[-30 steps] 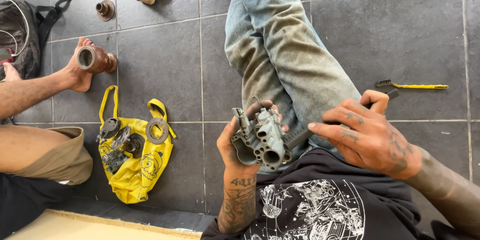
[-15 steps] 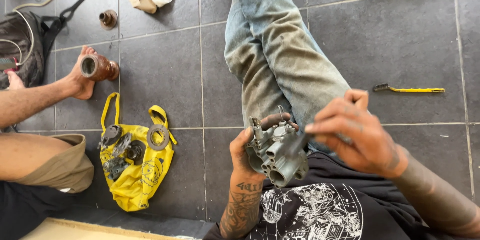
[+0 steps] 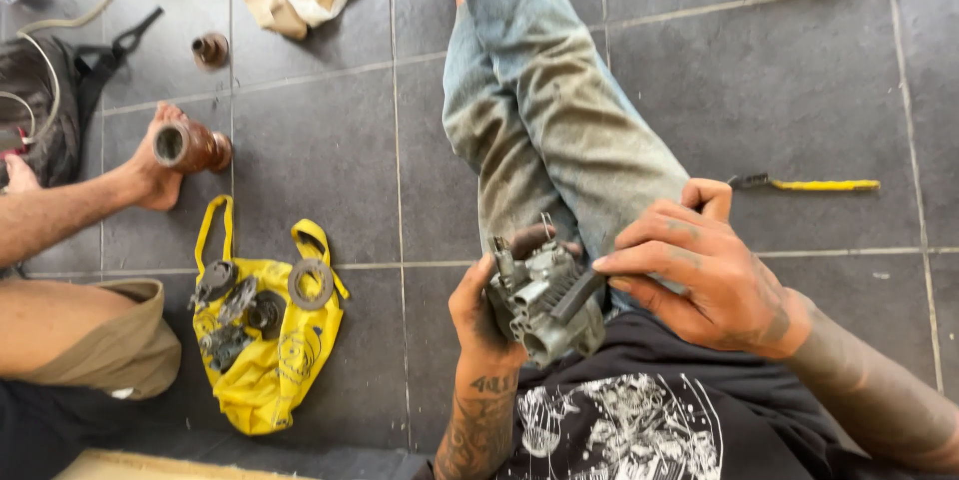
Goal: The person sits on a tiled floor and cleans a metal engine part using a yellow-handled brush and a black-handled tool. They scrub various surfaces and crevices of the part while holding it in their left hand.
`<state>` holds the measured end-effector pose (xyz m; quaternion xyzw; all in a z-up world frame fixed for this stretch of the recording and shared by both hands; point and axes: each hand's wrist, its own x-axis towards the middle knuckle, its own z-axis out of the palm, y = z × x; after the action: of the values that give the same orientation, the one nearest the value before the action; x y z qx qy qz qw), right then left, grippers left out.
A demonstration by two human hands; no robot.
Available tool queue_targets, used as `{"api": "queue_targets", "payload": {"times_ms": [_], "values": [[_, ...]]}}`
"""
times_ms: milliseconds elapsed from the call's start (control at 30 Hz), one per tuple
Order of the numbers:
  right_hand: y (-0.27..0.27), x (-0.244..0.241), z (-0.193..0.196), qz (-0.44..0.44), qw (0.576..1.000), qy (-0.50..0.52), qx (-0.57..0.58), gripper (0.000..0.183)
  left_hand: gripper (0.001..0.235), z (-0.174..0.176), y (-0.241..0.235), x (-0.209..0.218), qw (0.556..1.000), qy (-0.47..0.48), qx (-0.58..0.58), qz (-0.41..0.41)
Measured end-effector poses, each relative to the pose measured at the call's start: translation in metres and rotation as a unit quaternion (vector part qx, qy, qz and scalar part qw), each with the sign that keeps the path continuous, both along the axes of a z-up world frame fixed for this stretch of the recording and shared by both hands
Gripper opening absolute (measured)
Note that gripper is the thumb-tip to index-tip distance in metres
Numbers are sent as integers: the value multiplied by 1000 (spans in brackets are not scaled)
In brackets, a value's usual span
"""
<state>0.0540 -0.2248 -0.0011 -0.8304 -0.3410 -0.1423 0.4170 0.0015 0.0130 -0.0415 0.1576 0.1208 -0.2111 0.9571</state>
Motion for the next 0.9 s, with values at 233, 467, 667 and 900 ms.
{"api": "queue_targets", "payload": {"times_ms": [233, 467, 667, 900], "values": [[1, -2, 13, -63, 998, -10, -6, 11, 52, 9, -6, 4, 984, -148, 79, 58], [10, -58, -21, -17, 968, 222, 117, 21, 47, 13, 7, -8, 911, -199, 256, 256], [38, -47, -27, -17, 969, 134, 205, 20, 50, 27, -27, -15, 873, -228, 333, 272], [26, -53, -30, 32, 980, 160, 117, 20, 51, 23, -10, -10, 842, -222, 360, 334]]}}
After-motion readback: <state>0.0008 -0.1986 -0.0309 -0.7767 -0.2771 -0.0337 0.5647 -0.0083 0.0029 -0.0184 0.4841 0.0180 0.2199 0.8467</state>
